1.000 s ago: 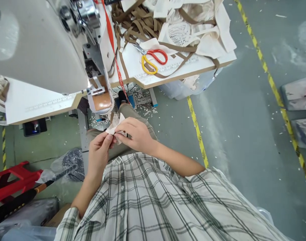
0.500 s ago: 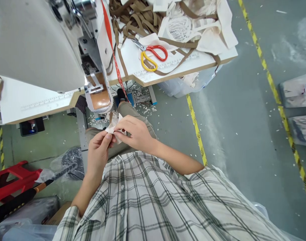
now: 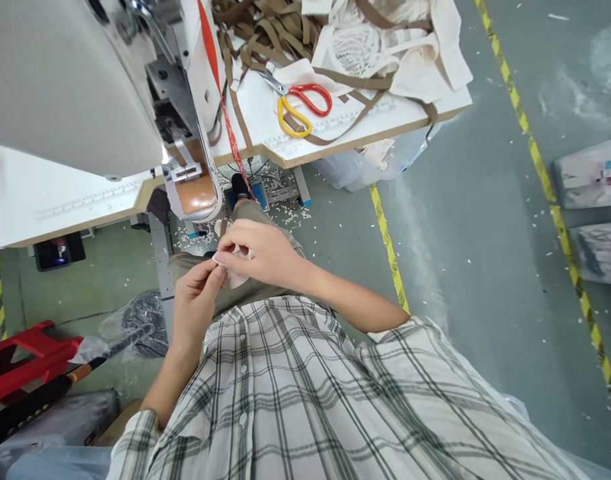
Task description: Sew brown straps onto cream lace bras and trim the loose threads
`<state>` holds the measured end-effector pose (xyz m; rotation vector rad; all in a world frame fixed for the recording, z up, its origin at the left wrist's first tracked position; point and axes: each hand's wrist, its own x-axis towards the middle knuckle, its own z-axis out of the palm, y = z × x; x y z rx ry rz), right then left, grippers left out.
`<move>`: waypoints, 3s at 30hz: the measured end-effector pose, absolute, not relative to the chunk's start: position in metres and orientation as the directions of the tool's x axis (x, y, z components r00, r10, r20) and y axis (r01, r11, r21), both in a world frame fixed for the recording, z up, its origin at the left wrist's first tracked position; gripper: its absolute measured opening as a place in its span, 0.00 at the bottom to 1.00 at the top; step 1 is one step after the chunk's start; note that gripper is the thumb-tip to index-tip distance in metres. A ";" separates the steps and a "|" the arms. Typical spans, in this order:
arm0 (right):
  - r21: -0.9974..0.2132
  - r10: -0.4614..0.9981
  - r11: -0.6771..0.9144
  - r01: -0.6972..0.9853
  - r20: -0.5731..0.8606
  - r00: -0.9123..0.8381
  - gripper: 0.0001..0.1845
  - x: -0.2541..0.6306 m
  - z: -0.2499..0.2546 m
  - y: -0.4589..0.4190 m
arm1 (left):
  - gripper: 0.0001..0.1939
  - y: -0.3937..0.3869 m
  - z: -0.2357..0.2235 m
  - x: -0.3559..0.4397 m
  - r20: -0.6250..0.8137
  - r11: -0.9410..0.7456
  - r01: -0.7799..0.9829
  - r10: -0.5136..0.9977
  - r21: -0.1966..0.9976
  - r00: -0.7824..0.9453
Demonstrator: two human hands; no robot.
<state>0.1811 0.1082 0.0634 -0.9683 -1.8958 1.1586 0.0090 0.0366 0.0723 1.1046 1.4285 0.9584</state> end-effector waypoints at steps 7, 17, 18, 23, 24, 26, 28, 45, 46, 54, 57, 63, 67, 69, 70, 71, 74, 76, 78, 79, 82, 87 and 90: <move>-0.987 0.817 -0.130 0.093 -0.160 -0.554 0.13 0.180 0.060 0.111 | 0.11 0.034 0.066 0.005 -0.269 0.268 0.071 0.963 0.961 0.010; -0.985 0.828 -0.153 0.077 -0.170 -0.534 0.12 0.180 0.065 0.110 | 0.08 0.035 0.061 0.005 -0.311 0.313 -0.110 0.950 0.943 0.034; -0.986 0.830 -0.146 0.080 -0.166 -0.533 0.12 0.180 0.064 0.111 | 0.08 0.035 0.061 0.005 -0.307 0.309 -0.111 0.951 0.945 0.034; -0.992 0.847 -0.038 0.120 -0.096 -0.523 0.13 0.180 0.060 0.109 | 0.08 0.035 0.061 0.005 -0.319 0.320 -0.111 0.947 0.941 0.024; -0.991 0.853 -0.005 0.132 -0.073 -0.517 0.13 0.181 0.058 0.108 | 0.09 0.036 0.061 0.005 -0.325 0.325 -0.116 0.945 0.938 0.023; -0.982 0.869 0.070 0.175 -0.026 -0.493 0.12 0.184 0.053 0.109 | 0.11 0.037 0.061 0.005 -0.332 0.332 -0.133 0.943 0.934 0.026; -0.954 0.894 0.154 0.258 0.024 -0.447 0.11 0.191 0.046 0.115 | 0.12 0.038 0.061 0.004 -0.339 0.339 -0.172 0.940 0.925 0.026; -0.149 0.989 0.145 0.978 0.029 -0.142 0.22 0.263 0.058 0.334 | 0.23 0.044 0.033 -0.011 -0.623 0.533 -0.481 0.781 0.696 -0.035; -0.138 0.989 0.149 0.979 0.024 -0.147 0.22 0.261 0.059 0.334 | 0.24 0.045 0.034 -0.011 -0.626 0.528 -0.477 0.778 0.703 -0.060; -0.101 0.980 0.162 0.982 0.129 -0.149 0.39 0.295 0.087 0.317 | 0.23 0.048 0.042 -0.010 -0.586 0.451 -0.536 0.804 0.713 -0.102; -0.078 0.968 0.162 0.984 0.205 -0.143 0.51 0.319 0.102 0.291 | 0.23 0.047 0.038 -0.011 -0.598 0.435 -0.599 0.796 0.673 -0.093; -0.324 0.954 0.294 0.899 0.159 -0.255 0.35 0.321 0.110 0.163 | 0.18 0.039 0.038 -0.006 -0.579 0.395 -0.594 0.802 0.701 -0.150; -0.517 0.856 0.463 0.720 0.050 -0.514 0.40 0.279 0.085 0.082 | 0.15 0.037 0.044 0.001 -0.521 0.373 -0.490 0.829 0.788 -0.205; -0.568 0.818 0.494 0.658 0.047 -0.573 0.42 0.254 0.072 0.062 | 0.13 0.036 0.046 0.004 -0.468 0.344 -0.419 0.850 0.840 -0.242; -0.587 0.814 0.495 0.641 0.055 -0.578 0.42 0.244 0.067 0.057 | 0.12 0.036 0.047 0.005 -0.441 0.328 -0.383 0.859 0.864 -0.260; -0.599 0.818 0.491 0.632 0.068 -0.571 0.42 0.235 0.064 0.055 | 0.12 0.035 0.047 0.006 -0.416 0.312 -0.350 0.867 0.883 -0.274; -0.615 0.833 0.481 0.625 0.098 -0.544 0.42 0.220 0.059 0.056 | 0.10 0.032 0.049 0.007 -0.352 0.270 -0.284 0.888 0.920 -0.297; -0.618 0.834 0.481 0.622 0.103 -0.542 0.41 0.216 0.060 0.059 | 0.10 0.031 0.050 0.007 -0.321 0.246 -0.257 0.896 0.935 -0.308; -0.622 0.835 0.477 0.621 0.099 -0.542 0.40 0.214 0.060 0.061 | 0.09 0.031 0.051 0.008 -0.302 0.236 -0.230 0.899 0.944 -0.318; -0.623 0.836 0.473 0.622 0.094 -0.541 0.39 0.213 0.060 0.062 | 0.10 0.031 0.051 0.008 -0.297 0.234 -0.217 0.899 0.947 -0.323; -0.630 0.841 0.460 0.626 0.083 -0.534 0.39 0.212 0.060 0.063 | 0.10 0.031 0.051 0.009 -0.282 0.225 -0.198 0.896 0.954 -0.342; -0.641 0.845 0.452 0.620 0.085 -0.527 0.39 0.212 0.058 0.064 | 0.08 0.031 0.048 0.008 -0.275 0.217 -0.198 0.899 0.956 -0.340; -0.642 0.842 0.464 0.610 0.107 -0.528 0.39 0.212 0.058 0.066 | 0.08 0.032 0.048 0.008 -0.279 0.222 -0.198 0.900 0.955 -0.334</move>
